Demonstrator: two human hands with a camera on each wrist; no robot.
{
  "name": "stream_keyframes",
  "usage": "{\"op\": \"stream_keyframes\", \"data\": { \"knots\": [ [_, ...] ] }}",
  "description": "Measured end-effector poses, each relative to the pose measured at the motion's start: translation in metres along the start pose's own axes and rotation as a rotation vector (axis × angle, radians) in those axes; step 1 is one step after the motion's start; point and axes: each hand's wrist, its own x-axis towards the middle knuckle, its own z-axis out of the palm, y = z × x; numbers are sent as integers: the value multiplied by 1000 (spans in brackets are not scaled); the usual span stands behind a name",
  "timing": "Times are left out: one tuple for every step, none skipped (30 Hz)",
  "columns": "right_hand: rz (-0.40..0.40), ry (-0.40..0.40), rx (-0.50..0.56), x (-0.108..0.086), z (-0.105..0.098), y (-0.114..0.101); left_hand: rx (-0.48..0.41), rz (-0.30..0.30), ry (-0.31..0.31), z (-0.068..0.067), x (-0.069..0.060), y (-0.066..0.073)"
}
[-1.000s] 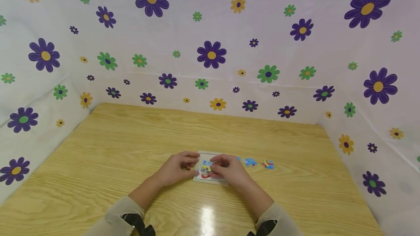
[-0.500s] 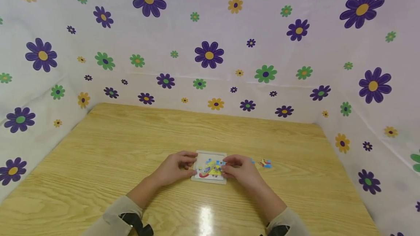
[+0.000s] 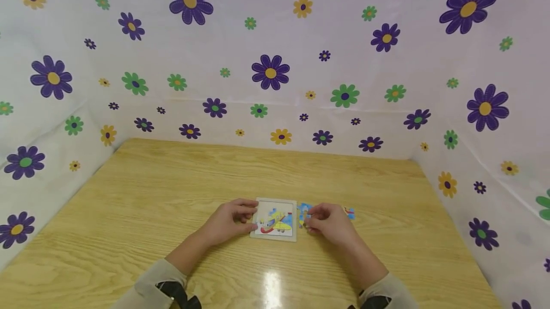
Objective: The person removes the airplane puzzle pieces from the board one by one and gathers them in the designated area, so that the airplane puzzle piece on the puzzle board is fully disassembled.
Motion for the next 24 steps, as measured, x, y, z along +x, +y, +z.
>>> {"op": "stream_keyframes", "data": {
  "knots": [
    [-3,-4,-6,0,1,1,1,3,1,0,0,0],
    [-7,-4,-6,0,2,1,2,5,-1,0,0,0],
    [-11,0,-9,0,3,2,2,6,-2,0,0,0],
    [-15,8,-10,0,4,2,0,5,-5,0,0,1],
    [-20,19,-16,1,6,2,-1,5,-7,0,0,1],
    [-26,30,-22,1,7,2,1,4,-7,0,0,1],
    [-29,45,-26,1,9,3,2,5,-9,0,0,1],
    [-30,59,-28,1,10,2,3,5,-10,-1,0,1],
    [-34,71,-35,1,12,2,5,7,-9,-1,0,1],
    [-39,80,-46,0,13,1,8,10,-8,-1,0,1],
    [-45,88,-58,0,14,1,11,12,-6,-2,0,0],
    [-49,98,-68,-1,15,0,11,14,-5,-2,0,0],
    [-53,106,-79,-1,16,0,10,17,-6,-3,0,0],
    [-56,114,-88,-2,16,-1,9,17,-6,-3,0,0],
    [-56,126,-105,-2,17,-1,10,18,-8,-3,0,0],
    [-55,137,-122,-3,17,-1,10,17,-10,-3,0,0],
    [-51,149,-138,-3,18,-1,8,17,-12,-3,0,0],
    [-46,159,-157,-4,18,-2,8,17,-14,-3,0,0],
    [-43,165,-175,-4,18,-2,7,16,-15,-2,0,0],
    [-37,174,-188,-5,18,-1,6,15,-15,-2,0,0],
    [-30,182,-203,-5,18,-1,4,14,-15,-1,0,0],
    [-27,185,-209,-5,18,-1,3,12,-15,-1,0,1],
    [-25,186,-215,-4,17,0,1,12,-15,-1,0,1],
    [-24,185,-217,-4,17,0,-1,10,-16,-1,0,1]
  ]
}}
